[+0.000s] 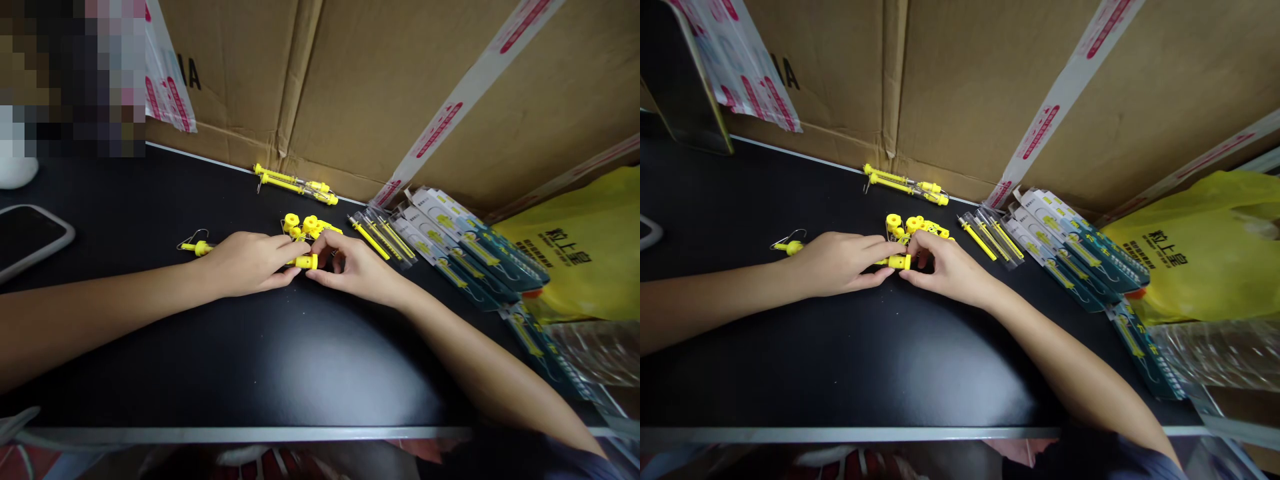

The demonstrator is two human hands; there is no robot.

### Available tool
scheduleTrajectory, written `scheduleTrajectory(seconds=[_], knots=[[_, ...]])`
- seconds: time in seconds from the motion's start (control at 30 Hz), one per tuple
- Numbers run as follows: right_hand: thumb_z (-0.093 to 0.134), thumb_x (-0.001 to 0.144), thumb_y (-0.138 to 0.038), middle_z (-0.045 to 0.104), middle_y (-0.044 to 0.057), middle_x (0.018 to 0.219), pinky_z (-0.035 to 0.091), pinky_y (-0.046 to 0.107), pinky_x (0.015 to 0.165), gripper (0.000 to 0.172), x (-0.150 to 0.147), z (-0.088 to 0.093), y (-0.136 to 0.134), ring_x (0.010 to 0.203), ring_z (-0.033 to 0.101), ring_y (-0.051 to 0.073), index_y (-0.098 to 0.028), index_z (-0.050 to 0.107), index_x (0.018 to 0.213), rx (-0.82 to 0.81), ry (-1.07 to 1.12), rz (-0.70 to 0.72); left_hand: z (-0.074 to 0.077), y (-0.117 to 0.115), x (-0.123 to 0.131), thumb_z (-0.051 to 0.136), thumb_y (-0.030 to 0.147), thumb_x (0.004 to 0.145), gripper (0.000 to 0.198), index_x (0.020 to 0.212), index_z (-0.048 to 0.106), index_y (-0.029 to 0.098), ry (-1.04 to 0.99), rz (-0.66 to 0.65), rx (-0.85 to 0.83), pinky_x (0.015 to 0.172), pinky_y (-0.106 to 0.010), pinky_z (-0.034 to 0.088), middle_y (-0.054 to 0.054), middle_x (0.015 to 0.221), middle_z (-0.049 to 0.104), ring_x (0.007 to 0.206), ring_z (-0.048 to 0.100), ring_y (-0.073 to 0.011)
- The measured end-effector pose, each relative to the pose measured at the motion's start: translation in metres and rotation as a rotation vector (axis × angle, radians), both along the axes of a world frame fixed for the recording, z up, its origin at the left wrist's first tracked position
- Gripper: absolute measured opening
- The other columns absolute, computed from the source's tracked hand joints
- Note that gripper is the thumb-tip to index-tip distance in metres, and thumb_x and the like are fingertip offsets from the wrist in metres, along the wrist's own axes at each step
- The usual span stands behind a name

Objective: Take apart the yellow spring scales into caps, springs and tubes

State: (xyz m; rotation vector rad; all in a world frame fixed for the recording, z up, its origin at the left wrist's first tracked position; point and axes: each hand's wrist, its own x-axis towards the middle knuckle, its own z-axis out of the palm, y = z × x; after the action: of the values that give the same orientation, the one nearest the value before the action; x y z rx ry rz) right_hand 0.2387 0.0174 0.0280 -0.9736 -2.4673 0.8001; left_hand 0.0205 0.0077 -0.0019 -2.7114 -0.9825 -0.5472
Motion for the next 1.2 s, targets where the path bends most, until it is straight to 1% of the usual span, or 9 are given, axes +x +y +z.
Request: scheduleTrajectory(seconds=[0.23, 0.53, 0.7, 0.87, 0.97, 1.07, 1.2], knots=[[0.062, 0.081, -0.031, 0.057, 0.000, 0.082, 0.043, 0.023, 0.065, 0.019, 0.002, 0.000, 0.002, 0.072, 0.054, 0.011, -0.018, 0.052, 0.092, -0.010, -0.007, 0.003, 0.000, 0.001, 0.000, 0.043, 0.034, 0.090, 0.029, 0.116, 0.050, 0.024, -0.011, 0.010, -0.012, 0.055, -0.025, 0.039, 0.004, 0.094, 0.065, 0.078, 0.066, -0.0142], [0.062, 0.080, -0.034, 0.055, 0.000, 0.081, 0.043, 0.023, 0.060, 0.023, 0.006, 0.000, 0.007, 0.069, 0.052, 0.011, -0.018, 0.052, 0.092, -0.048, 0.037, -0.024, 0.004, 0.001, 0.000, 0.042, 0.035, 0.090, 0.029, 0.116, 0.051, 0.023, -0.015, 0.053, -0.007, 0.052, -0.025, 0.037, 0.003, 0.095, 0.066, 0.076, 0.065, -0.0139], [0.060, 0.082, -0.034, 0.055, 0.000, 0.082, 0.043, 0.023, 0.062, 0.021, 0.006, 0.002, 0.008, 0.070, 0.052, 0.011, -0.018, 0.052, 0.092, -0.086, 0.084, -0.020, 0.006, 0.001, 0.000, 0.043, 0.033, 0.090, 0.030, 0.116, 0.052, 0.023, -0.043, 0.064, -0.019, 0.054, -0.023, 0.038, 0.003, 0.098, 0.066, 0.079, 0.065, -0.0141], [0.060, 0.083, -0.034, 0.055, 0.000, 0.082, 0.043, 0.024, 0.064, 0.020, 0.008, 0.004, 0.010, 0.071, 0.052, 0.011, -0.018, 0.052, 0.092, -0.085, 0.096, -0.036, 0.006, 0.001, 0.000, 0.043, 0.033, 0.089, 0.029, 0.114, 0.054, 0.023, -0.067, 0.098, 0.018, 0.052, -0.023, 0.036, 0.003, 0.094, 0.067, 0.073, 0.065, -0.0132], [0.060, 0.083, -0.034, 0.057, 0.001, 0.084, 0.043, 0.024, 0.064, 0.020, 0.010, 0.004, 0.010, 0.072, 0.051, 0.011, -0.017, 0.053, 0.092, -0.097, 0.116, -0.056, 0.005, 0.001, 0.000, 0.044, 0.034, 0.088, 0.028, 0.112, 0.055, 0.023, -0.077, 0.109, 0.028, 0.051, -0.022, 0.036, 0.002, 0.094, 0.067, 0.073, 0.065, -0.0129], [0.060, 0.083, -0.038, 0.058, 0.002, 0.085, 0.043, 0.023, 0.062, 0.023, 0.010, 0.006, 0.010, 0.072, 0.052, 0.011, -0.017, 0.053, 0.091, -0.137, 0.147, -0.082, 0.005, 0.001, 0.000, 0.044, 0.034, 0.088, 0.026, 0.107, 0.056, 0.022, -0.084, 0.110, 0.024, 0.051, -0.022, 0.035, 0.002, 0.093, 0.068, 0.073, 0.065, -0.0129], [0.056, 0.086, -0.042, 0.058, 0.002, 0.082, 0.042, 0.021, 0.056, 0.026, 0.008, 0.009, 0.009, 0.070, 0.054, 0.011, -0.017, 0.052, 0.092, -0.249, 0.215, -0.102, 0.004, 0.001, 0.000, 0.045, 0.035, 0.087, 0.021, 0.096, 0.057, 0.021, -0.091, 0.105, 0.014, 0.050, -0.022, 0.034, 0.003, 0.085, 0.068, 0.067, 0.063, -0.0124]])
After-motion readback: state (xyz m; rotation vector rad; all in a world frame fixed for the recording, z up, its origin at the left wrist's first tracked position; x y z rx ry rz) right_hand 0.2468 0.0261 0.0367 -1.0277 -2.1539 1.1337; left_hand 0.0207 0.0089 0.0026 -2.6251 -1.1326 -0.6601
